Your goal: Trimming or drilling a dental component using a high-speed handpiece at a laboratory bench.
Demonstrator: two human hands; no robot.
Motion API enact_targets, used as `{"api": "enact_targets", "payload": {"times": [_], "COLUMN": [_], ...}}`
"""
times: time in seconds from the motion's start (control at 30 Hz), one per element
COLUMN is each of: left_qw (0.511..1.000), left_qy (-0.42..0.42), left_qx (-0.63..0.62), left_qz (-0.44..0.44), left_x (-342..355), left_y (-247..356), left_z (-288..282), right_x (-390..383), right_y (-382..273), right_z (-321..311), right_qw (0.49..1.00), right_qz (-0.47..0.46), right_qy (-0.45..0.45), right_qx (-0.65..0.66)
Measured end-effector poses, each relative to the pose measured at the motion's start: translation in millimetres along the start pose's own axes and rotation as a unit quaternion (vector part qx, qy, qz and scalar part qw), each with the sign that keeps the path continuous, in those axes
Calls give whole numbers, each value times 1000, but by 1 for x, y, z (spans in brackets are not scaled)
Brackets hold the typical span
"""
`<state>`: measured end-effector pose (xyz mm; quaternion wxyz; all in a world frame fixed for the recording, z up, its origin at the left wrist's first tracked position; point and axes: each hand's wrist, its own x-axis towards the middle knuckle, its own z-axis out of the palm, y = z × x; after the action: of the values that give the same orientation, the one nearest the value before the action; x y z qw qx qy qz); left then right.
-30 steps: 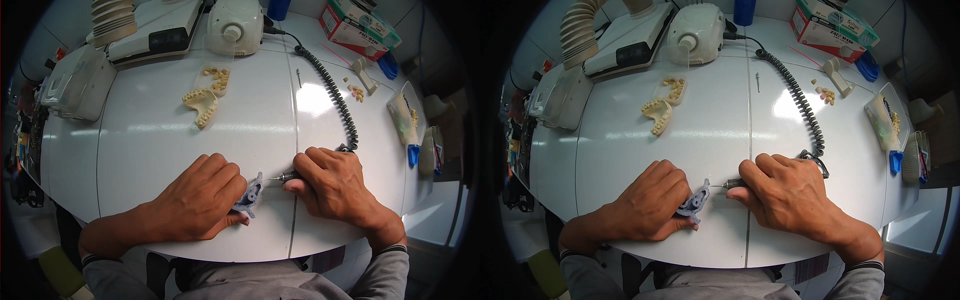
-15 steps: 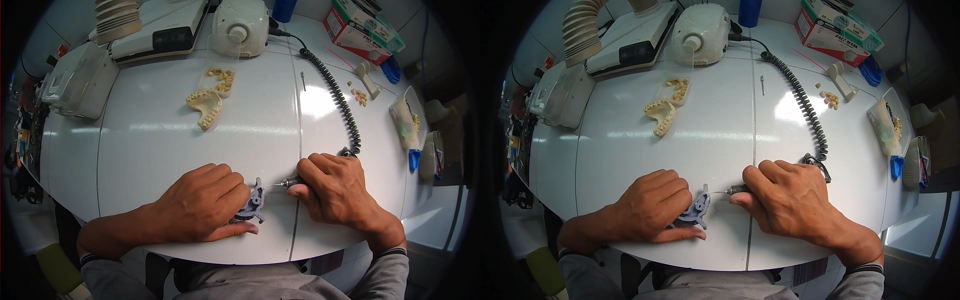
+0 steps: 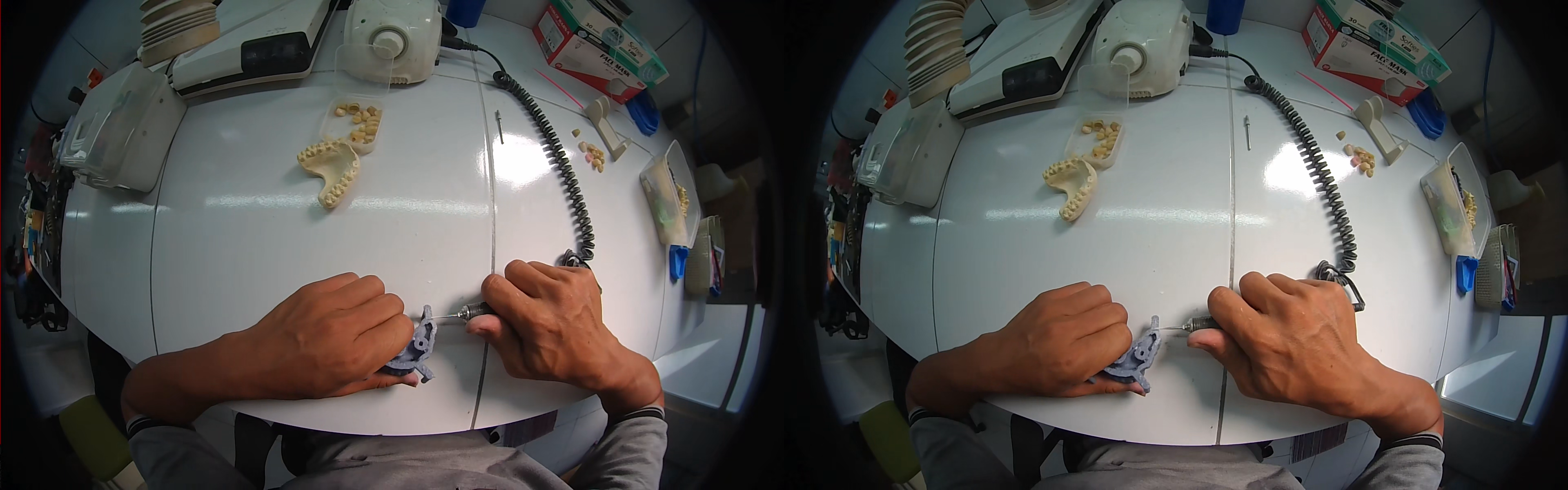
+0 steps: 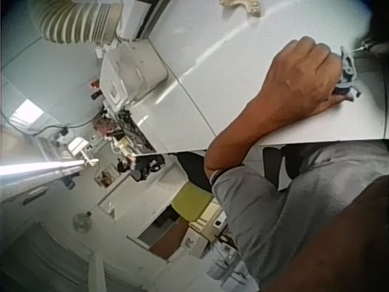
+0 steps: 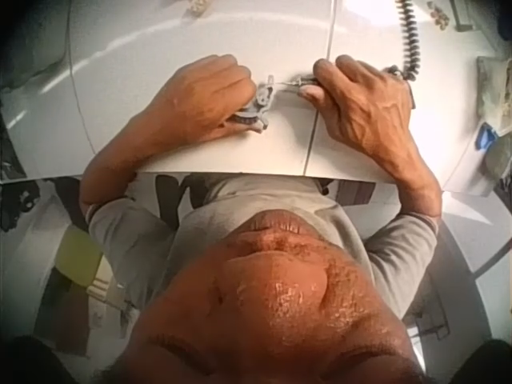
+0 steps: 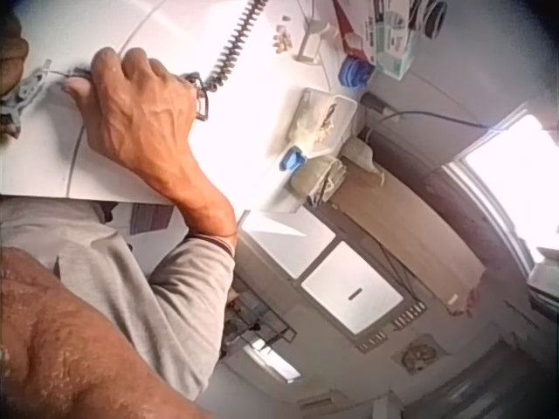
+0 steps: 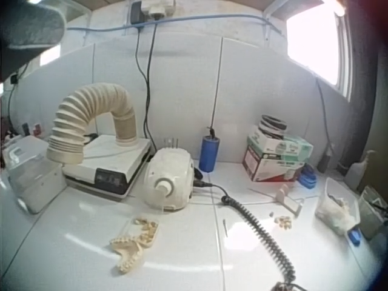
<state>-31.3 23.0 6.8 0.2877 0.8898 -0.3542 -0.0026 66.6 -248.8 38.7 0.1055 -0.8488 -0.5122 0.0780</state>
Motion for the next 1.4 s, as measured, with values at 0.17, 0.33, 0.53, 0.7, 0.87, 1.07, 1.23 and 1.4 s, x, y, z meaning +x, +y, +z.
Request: {"api": "enact_targets", "payload": {"times": [0.17, 0.33, 0.53, 0.7, 0.87, 1.07, 1.23, 1.4], "left_qw": [1000, 1000, 998, 998, 998, 997, 998, 998], "left_qy": [-3, 12, 51, 53, 58, 52, 50, 61], "left_qx": [1, 1, 19, -18, -27, -42, -30, -20], "left_qz": [-3, -1, 13, -5, -13, -27, -23, -18], "left_x": [1, 0, 2, 2, 2, 3, 2, 2], "left_y": [1, 2, 0, 0, 0, 1, 1, 1], "left_z": [0, 4, 11, 7, 8, 8, 8, 10], "right_x": [0, 1, 0, 0, 1, 1, 0, 1], "right_y": [0, 0, 1, 1, 0, 0, -1, 0], "right_z": [0, 2, 1, 1, 1, 2, 2, 2], "right_qw": [1000, 1000, 1000, 1000, 1000, 1000, 1000, 1000], "right_qz": [5, 3, 4, 9, 11, 13, 12, 10], "right_qy": [-4, 4, -1, 1, -5, -4, 0, 0], "right_qx": [-2, -5, -9, -7, -9, -12, -12, -9]}}
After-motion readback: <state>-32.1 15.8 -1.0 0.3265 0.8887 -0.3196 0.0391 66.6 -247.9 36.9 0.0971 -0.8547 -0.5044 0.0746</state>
